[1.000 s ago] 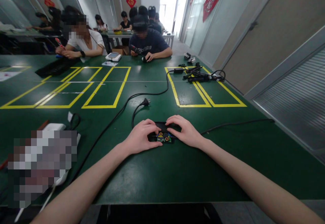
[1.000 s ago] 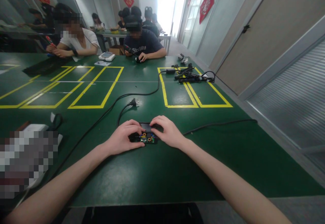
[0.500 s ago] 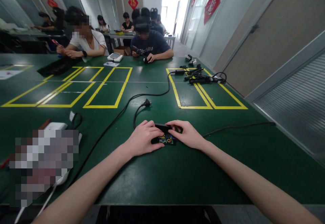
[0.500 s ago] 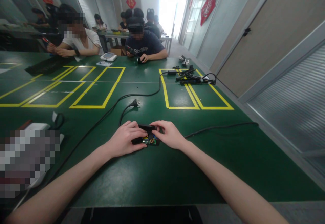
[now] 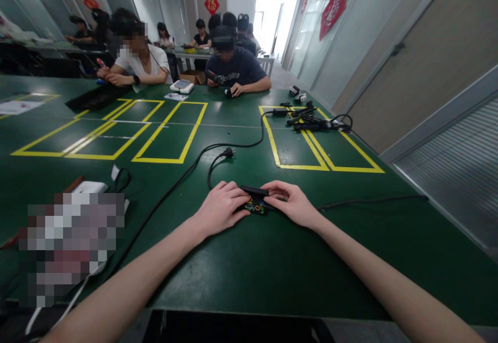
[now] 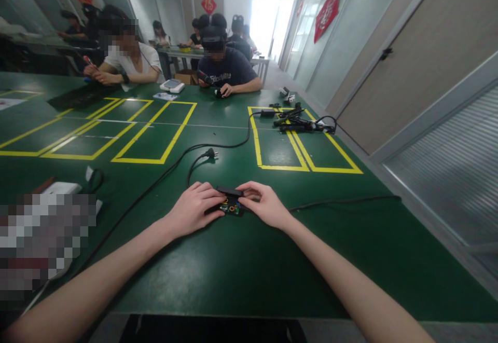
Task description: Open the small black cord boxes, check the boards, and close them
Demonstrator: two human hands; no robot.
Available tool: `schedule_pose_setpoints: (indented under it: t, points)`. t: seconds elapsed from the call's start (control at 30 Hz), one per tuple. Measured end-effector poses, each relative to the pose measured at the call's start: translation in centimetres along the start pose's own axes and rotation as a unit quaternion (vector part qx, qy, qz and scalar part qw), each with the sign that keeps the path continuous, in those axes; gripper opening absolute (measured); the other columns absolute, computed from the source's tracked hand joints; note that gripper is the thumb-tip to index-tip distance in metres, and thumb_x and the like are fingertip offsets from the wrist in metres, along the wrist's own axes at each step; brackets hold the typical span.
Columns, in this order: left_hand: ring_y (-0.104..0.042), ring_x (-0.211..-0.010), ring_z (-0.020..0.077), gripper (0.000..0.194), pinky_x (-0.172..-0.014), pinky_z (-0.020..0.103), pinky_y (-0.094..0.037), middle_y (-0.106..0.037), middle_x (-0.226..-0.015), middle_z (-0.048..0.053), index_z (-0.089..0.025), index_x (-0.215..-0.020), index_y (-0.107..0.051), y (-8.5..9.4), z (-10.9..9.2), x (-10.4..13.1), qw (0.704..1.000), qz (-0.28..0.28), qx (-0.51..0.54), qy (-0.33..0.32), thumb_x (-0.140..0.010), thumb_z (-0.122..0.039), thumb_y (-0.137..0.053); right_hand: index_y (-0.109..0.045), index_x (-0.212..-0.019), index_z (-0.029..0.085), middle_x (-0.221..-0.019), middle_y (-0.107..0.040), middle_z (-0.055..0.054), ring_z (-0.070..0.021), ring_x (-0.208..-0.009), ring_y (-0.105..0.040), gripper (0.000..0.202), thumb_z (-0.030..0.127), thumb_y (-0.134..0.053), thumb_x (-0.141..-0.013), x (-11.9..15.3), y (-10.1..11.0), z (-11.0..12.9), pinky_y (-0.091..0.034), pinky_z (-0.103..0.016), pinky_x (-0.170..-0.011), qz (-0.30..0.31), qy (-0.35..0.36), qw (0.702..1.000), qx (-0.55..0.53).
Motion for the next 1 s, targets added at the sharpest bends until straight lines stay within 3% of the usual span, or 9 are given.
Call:
schedule_pose_setpoints:
  t: [0.3,0.47,0.57,0.7,0.8,0.9,1.0]
  points:
    - [-0.067,-0.095,0.0216,0.016,-0.083,0.034,-0.050,-0.077,-0.100,0.006,-0.019,-0.100,-0.073,0.2,0.2,0.3,0.998,-0.043,0.032,-0.012,-0.096,-0.034,-0.070,-0.073,-0.102,0.018,-0.099,-0.078,-0.006,-0.0206,-0.090,-0.075,0.034,0.040,-0.083,-0.077,-0.2,0.4,-0.9,-0.063,-0.040,-0.090,0.007,-0.009,0.999,-0.034]
    - [-0.065,-0.087,0.0211,0.023,-0.073,0.032,-0.053,-0.067,-0.093,0.004,-0.019,-0.088,-0.061,0.4,0.4,0.3,0.996,-0.063,0.050,0.047,-0.085,-0.032,-0.080,-0.070,-0.092,0.018,-0.112,-0.074,-0.008,-0.0205,-0.095,-0.073,0.025,0.037,-0.081,-0.079,0.0,0.4,-0.6,-0.061,-0.041,-0.093,0.022,0.032,0.999,-0.018]
    - [-0.067,-0.093,0.0221,0.033,-0.077,0.033,-0.057,-0.066,-0.107,0.006,-0.019,-0.099,-0.061,0.3,0.5,0.4,0.989,-0.076,0.095,0.089,-0.079,-0.030,-0.084,-0.068,-0.090,0.018,-0.114,-0.072,-0.008,-0.0204,-0.098,-0.072,0.016,0.029,-0.077,-0.082,0.2,0.3,-0.1,-0.060,-0.040,-0.094,0.042,0.074,0.996,0.004]
    - [-0.066,-0.118,0.0253,0.063,-0.098,0.038,-0.057,-0.064,-0.134,0.010,-0.022,-0.138,-0.053,0.0,0.4,0.5,0.982,-0.064,0.159,0.080,-0.082,-0.024,-0.081,-0.067,-0.090,0.020,-0.113,-0.069,-0.008,-0.0217,-0.106,-0.070,0.010,0.018,-0.072,-0.082,0.6,0.2,0.8,-0.058,-0.040,-0.095,0.059,0.158,0.983,0.076]
    - [-0.068,-0.113,0.0237,0.051,-0.098,0.037,-0.057,-0.070,-0.125,0.008,-0.023,-0.134,-0.059,-0.1,0.3,0.5,0.980,-0.027,0.186,0.061,-0.086,-0.021,-0.076,-0.065,-0.091,0.021,-0.115,-0.071,-0.009,-0.0228,-0.108,-0.071,0.011,0.015,-0.071,-0.082,0.7,0.2,1.2,-0.055,-0.042,-0.098,0.070,0.190,0.970,0.132]
    - [-0.069,-0.107,0.0229,0.035,-0.093,0.035,-0.057,-0.072,-0.117,0.006,-0.021,-0.119,-0.066,0.1,0.3,0.3,0.978,-0.016,0.197,0.065,-0.085,-0.020,-0.076,-0.066,-0.099,0.021,-0.121,-0.073,-0.011,-0.0245,-0.111,-0.071,0.020,0.016,-0.073,-0.080,0.8,0.3,1.1,-0.055,-0.044,-0.101,0.090,0.182,0.966,0.159]
    - [-0.069,-0.102,0.0220,0.032,-0.089,0.034,-0.057,-0.072,-0.113,0.005,-0.022,-0.114,-0.066,0.3,0.2,0.2,0.976,-0.012,0.204,0.076,-0.084,-0.020,-0.077,-0.067,-0.107,0.022,-0.126,-0.073,-0.011,-0.0257,-0.114,-0.072,0.030,0.017,-0.076,-0.079,0.9,0.3,0.8,-0.055,-0.045,-0.102,0.099,0.171,0.964,0.180]
Point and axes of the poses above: each hand's wrist, its own x-axis away from the middle knuckle, its own y-axis out of the back of the hand, z = x × y, the point moved 2 cm from there along -x, towards the middle knuckle
